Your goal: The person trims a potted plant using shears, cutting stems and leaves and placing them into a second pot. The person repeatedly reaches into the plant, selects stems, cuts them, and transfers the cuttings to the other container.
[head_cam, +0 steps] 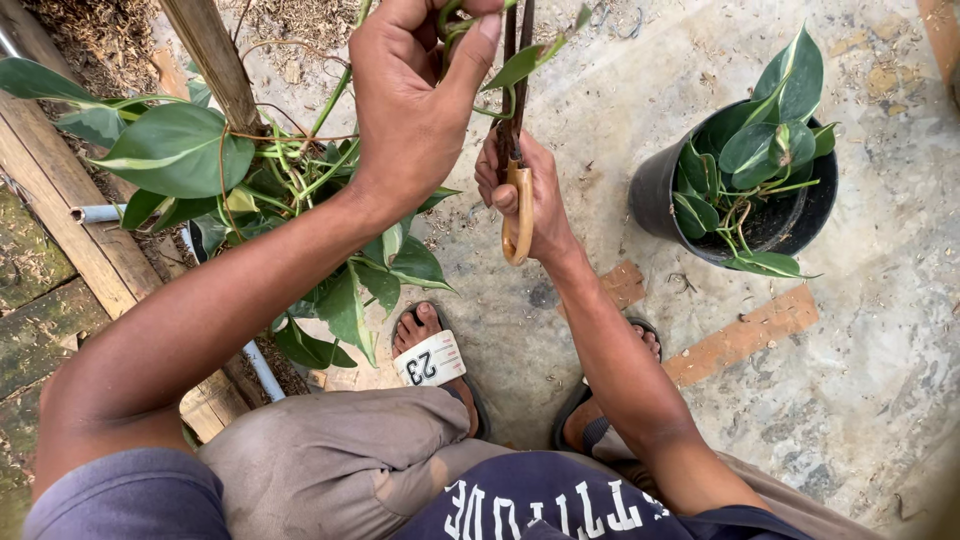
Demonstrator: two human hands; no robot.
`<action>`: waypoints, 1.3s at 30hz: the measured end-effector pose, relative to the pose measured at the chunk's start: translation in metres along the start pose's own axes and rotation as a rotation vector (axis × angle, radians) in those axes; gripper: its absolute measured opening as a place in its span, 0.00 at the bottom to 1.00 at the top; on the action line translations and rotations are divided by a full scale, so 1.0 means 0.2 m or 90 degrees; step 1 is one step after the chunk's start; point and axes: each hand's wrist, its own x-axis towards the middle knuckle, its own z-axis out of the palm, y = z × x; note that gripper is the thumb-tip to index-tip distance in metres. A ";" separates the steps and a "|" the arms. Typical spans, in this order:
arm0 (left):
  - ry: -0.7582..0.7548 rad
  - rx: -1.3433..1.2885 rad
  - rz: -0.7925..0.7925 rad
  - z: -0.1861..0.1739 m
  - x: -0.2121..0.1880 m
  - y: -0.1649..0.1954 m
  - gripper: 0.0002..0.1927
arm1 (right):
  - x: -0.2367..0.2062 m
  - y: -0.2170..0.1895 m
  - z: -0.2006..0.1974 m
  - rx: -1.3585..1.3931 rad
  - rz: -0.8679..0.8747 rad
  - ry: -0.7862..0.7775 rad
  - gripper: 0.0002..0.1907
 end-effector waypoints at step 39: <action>-0.223 0.225 -0.212 -0.09 0.14 0.13 0.14 | 0.00 -0.01 0.07 -0.044 -0.005 0.153 0.38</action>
